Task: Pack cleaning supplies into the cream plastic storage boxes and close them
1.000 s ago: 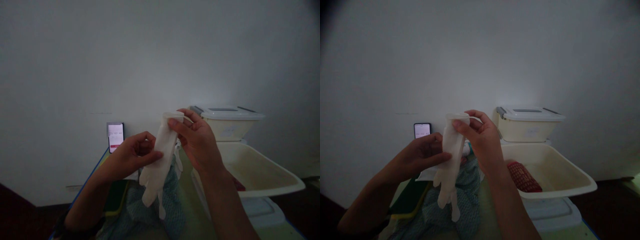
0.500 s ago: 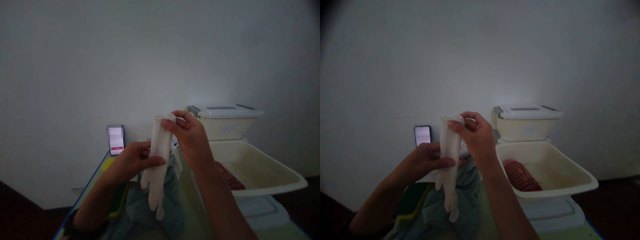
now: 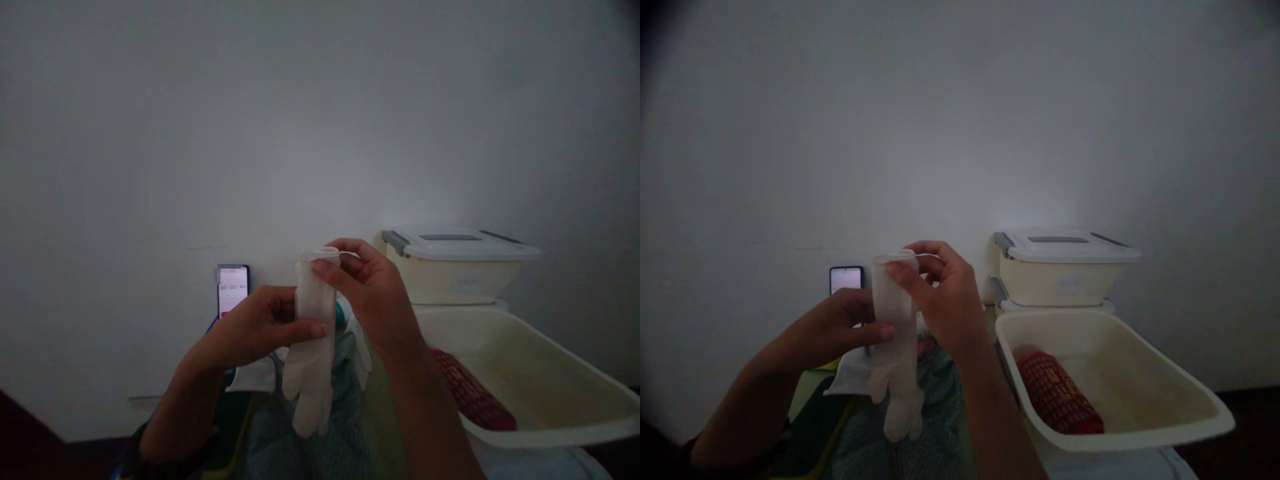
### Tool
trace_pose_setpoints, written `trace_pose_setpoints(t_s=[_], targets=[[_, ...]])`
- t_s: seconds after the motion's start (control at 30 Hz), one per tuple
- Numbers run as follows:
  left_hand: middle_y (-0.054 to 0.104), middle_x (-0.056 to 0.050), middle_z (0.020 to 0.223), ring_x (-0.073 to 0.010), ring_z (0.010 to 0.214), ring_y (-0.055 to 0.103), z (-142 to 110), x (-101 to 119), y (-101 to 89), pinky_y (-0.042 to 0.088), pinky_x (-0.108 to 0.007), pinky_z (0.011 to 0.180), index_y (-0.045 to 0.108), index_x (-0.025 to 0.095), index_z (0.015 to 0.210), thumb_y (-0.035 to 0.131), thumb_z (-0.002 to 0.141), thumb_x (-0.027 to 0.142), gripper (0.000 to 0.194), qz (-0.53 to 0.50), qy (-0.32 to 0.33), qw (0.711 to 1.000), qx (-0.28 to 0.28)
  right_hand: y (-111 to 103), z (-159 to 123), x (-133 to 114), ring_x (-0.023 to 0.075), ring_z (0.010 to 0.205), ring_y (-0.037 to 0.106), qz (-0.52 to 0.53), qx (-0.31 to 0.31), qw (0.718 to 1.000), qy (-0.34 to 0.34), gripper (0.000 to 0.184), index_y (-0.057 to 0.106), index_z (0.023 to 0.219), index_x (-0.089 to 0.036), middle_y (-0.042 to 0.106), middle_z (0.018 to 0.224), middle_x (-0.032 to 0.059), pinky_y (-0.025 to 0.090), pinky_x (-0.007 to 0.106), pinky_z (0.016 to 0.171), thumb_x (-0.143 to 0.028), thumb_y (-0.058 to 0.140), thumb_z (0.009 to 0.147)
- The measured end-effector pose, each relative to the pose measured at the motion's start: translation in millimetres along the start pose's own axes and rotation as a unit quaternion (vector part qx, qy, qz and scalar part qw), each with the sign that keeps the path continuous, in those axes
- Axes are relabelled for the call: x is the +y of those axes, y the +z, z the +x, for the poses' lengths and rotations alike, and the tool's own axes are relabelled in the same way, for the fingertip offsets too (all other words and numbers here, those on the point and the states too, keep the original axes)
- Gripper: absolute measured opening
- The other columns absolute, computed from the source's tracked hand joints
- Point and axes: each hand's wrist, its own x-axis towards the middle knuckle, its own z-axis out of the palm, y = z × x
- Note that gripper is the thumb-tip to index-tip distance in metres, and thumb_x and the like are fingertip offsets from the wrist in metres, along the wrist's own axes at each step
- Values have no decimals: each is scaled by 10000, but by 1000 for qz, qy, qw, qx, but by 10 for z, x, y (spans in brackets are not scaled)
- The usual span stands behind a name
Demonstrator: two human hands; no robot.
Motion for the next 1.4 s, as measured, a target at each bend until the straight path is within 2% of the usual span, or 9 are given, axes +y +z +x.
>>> trace_pose_setpoints(t_s=[0.1,0.23,0.3,0.4,0.67,0.8,1.0,1.27,1.4], targets=[[675,-18,750,-133,660,616,-36,18,-20,502,-227,591,649,162,833,615,794,310,157,35,50,995,84,-5,9,25,111,660,585,-8,-14,1000,-1,253,597,882,-219,680,746,-24,459,250,635,-335,724,696],[645,5,710,-121,622,623,-89,85,-30,531,-216,551,558,170,840,612,807,291,137,34,110,964,240,-22,18,23,88,639,575,41,-74,996,40,246,591,871,-213,665,737,-36,450,209,592,-295,735,688],[647,8,763,-123,671,636,-119,124,-17,546,-217,582,532,181,840,614,809,275,129,33,134,953,271,-24,12,25,85,647,584,66,-96,992,55,260,583,890,-220,671,745,-35,456,198,584,-288,736,691],[645,5,834,-118,742,635,-157,145,1,535,-196,630,546,186,850,615,811,267,113,58,149,951,265,-6,1,33,93,665,599,77,-113,989,57,280,569,923,-235,683,776,-28,470,199,583,-291,729,700],[597,27,716,-89,645,574,-133,113,32,488,-166,574,564,174,775,648,780,240,107,83,140,953,256,-2,1,28,88,623,551,38,-87,995,-9,217,577,928,-259,592,731,-50,439,194,530,-275,686,742],[611,30,713,-86,642,579,-104,136,82,489,-149,565,581,177,763,668,762,224,98,54,152,943,290,-31,-9,15,80,631,538,-17,-65,997,-50,210,586,941,-269,572,814,-44,442,193,525,-278,676,752],[631,24,713,-98,632,598,-88,115,118,503,-163,553,603,185,764,690,743,235,102,49,158,933,319,-50,-30,-27,103,743,575,-124,-56,982,-133,166,601,953,-254,599,1074,-7,493,247,654,-232,628,791],[661,-8,750,-128,676,631,-64,108,72,541,-227,611,625,167,796,575,833,324,170,-61,128,958,248,-141,9,27,141,860,600,-106,-76,985,-116,139,616,867,-221,605,1049,15,510,279,711,-295,670,762],[670,14,684,-107,608,622,-49,93,68,525,-199,568,604,170,834,657,762,222,104,-69,111,962,239,-140,9,24,153,923,588,-102,-86,984,-119,109,635,856,-222,599,1048,22,505,282,743,-291,656,775]])
